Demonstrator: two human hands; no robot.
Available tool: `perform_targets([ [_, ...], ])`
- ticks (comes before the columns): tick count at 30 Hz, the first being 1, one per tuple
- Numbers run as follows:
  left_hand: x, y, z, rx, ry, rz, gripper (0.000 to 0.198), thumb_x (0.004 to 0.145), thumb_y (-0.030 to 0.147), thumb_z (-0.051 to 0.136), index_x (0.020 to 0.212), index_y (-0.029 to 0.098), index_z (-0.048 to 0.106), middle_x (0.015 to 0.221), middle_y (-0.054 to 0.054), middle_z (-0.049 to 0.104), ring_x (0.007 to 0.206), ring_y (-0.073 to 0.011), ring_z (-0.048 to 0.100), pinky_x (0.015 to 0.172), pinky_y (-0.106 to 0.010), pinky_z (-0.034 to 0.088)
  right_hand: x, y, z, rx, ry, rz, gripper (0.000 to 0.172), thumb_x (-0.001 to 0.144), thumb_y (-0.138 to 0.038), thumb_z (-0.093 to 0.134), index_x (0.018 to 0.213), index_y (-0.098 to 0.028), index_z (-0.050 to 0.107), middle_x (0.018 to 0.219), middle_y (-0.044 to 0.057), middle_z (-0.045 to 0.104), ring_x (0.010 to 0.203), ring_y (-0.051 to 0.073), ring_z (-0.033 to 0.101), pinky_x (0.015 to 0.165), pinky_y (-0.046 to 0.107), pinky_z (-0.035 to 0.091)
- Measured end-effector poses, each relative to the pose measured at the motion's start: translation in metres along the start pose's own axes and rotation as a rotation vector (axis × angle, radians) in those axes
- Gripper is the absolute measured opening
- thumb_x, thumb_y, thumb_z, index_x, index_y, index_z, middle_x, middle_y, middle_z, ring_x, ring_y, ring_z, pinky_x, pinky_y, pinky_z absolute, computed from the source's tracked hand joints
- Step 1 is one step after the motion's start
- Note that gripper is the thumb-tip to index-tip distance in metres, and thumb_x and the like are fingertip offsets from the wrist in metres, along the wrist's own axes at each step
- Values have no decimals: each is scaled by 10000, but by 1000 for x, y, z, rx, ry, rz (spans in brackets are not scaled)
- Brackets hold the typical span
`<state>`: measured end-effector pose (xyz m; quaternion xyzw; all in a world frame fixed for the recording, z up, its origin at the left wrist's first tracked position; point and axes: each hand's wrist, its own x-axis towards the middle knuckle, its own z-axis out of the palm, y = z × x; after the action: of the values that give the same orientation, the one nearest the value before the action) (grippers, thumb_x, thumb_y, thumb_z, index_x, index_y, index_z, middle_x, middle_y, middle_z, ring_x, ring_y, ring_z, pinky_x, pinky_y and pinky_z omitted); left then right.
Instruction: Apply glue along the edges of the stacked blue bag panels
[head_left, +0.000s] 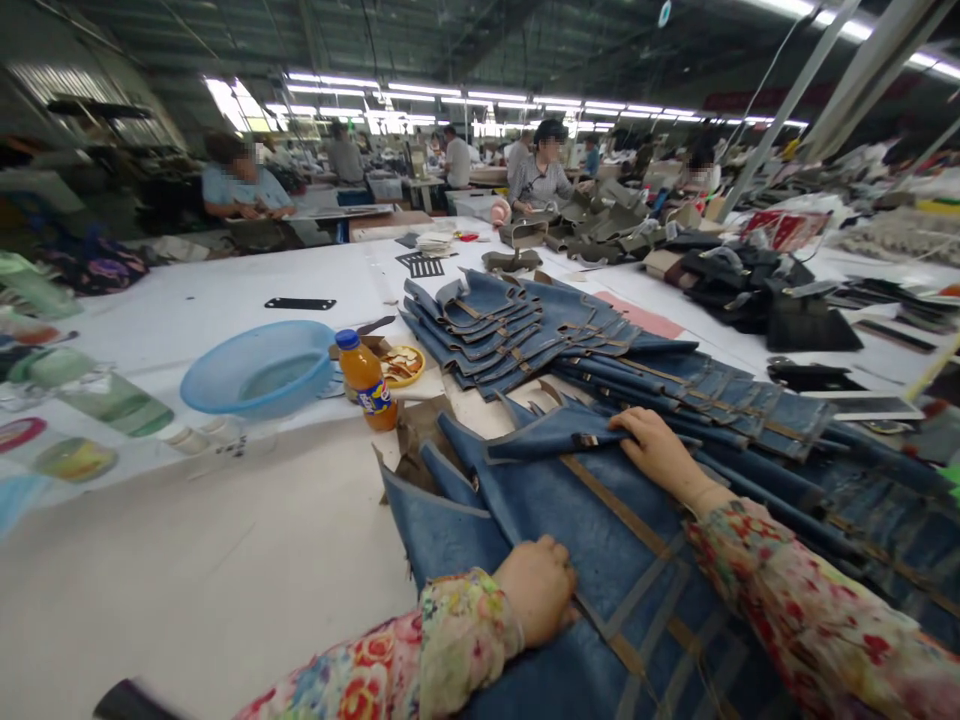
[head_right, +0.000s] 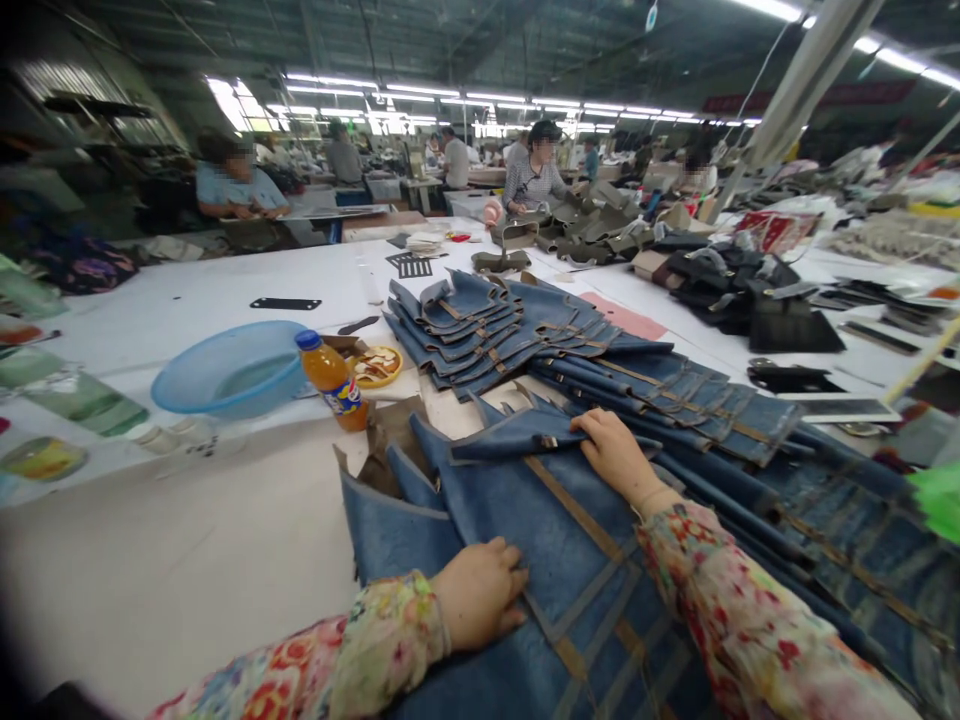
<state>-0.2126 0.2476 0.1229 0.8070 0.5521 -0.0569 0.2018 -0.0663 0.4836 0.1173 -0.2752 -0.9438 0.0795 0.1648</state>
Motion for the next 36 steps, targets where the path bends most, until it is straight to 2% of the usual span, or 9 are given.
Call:
perform_targets([
  [3, -5, -16, -32, -219, 36, 75, 295, 890, 377, 513, 1053, 185, 664, 1008, -57, 685, 947, -197, 623, 814, -295, 506, -4, -1, 6, -12, -32, -16, 297, 757, -119, 438, 980, -189, 621, 1047, 89, 619, 1008, 230, 532, 912, 361, 421],
  [7, 13, -46, -74, -374, 472, -30, 284, 929, 270, 428, 1106, 177, 630, 1104, -28, 670, 1029, -138, 595, 936, -228, 436, -11, -2, 12, -38, -38, -13, 297, 765, -130, 440, 992, -191, 621, 1076, 89, 622, 1036, 235, 532, 912, 365, 416],
  [9, 36, -66, -83, -308, 575, -118, 332, 929, 285, 431, 1196, 152, 577, 1216, -50, 621, 1131, -152, 541, 1019, -249, 383, -14, -3, 13, -37, -36, -11, 298, 766, -133, 445, 1000, -186, 621, 1079, 91, 622, 1028, 234, 537, 912, 367, 417],
  [11, 63, -89, -83, -187, 517, -238, 392, 947, 296, 385, 1284, 139, 509, 1316, -63, 554, 1217, -168, 475, 1070, -280, 345, -15, -4, 14, -33, -37, -15, 294, 765, -133, 448, 998, -182, 621, 1073, 93, 623, 1018, 232, 540, 914, 366, 419],
  [14, 97, -122, -72, -90, 353, -409, 387, 934, 184, 345, 1276, 157, 525, 1322, -85, 545, 1227, -223, 462, 1014, -382, 410, -17, -2, 16, -32, -48, -20, 274, 764, -136, 449, 974, -187, 618, 1055, 87, 625, 1005, 228, 544, 920, 361, 420],
  [18, 117, -148, -54, -41, 284, -480, 363, 904, 100, 353, 1147, 154, 616, 1248, -126, 579, 1199, -269, 463, 925, -436, 451, -18, 1, 19, -32, -56, -7, 252, 766, -144, 449, 947, -200, 614, 1050, 82, 625, 1002, 228, 549, 915, 361, 424],
  [25, 116, -153, -49, 79, 299, -419, 351, 942, 133, 317, 1048, 117, 652, 1105, -138, 647, 1164, -238, 486, 1064, -447, 279, -21, 4, 23, 1, -28, -11, 231, 772, -141, 457, 939, -189, 608, 1028, 87, 627, 987, 238, 549, 911, 392, 436],
  [31, 106, -152, -49, 15, 186, -452, 360, 912, 139, 353, 1163, 126, 613, 1161, -157, 628, 1063, -254, 584, 865, -353, 452, -21, 3, 24, -26, 12, -58, 248, 769, -129, 464, 964, -178, 610, 1042, 90, 628, 1003, 243, 559, 910, 401, 451],
  [36, 97, -183, -62, -138, 38, -388, 379, 789, 181, 552, 1158, 211, 636, 1163, -59, 656, 1020, -202, 609, 853, -256, 457, -18, 2, 20, -85, 5, -101, 329, 840, -214, 474, 1143, -188, 598, 1199, 94, 596, 1104, 261, 540, 927, 420, 456],
])
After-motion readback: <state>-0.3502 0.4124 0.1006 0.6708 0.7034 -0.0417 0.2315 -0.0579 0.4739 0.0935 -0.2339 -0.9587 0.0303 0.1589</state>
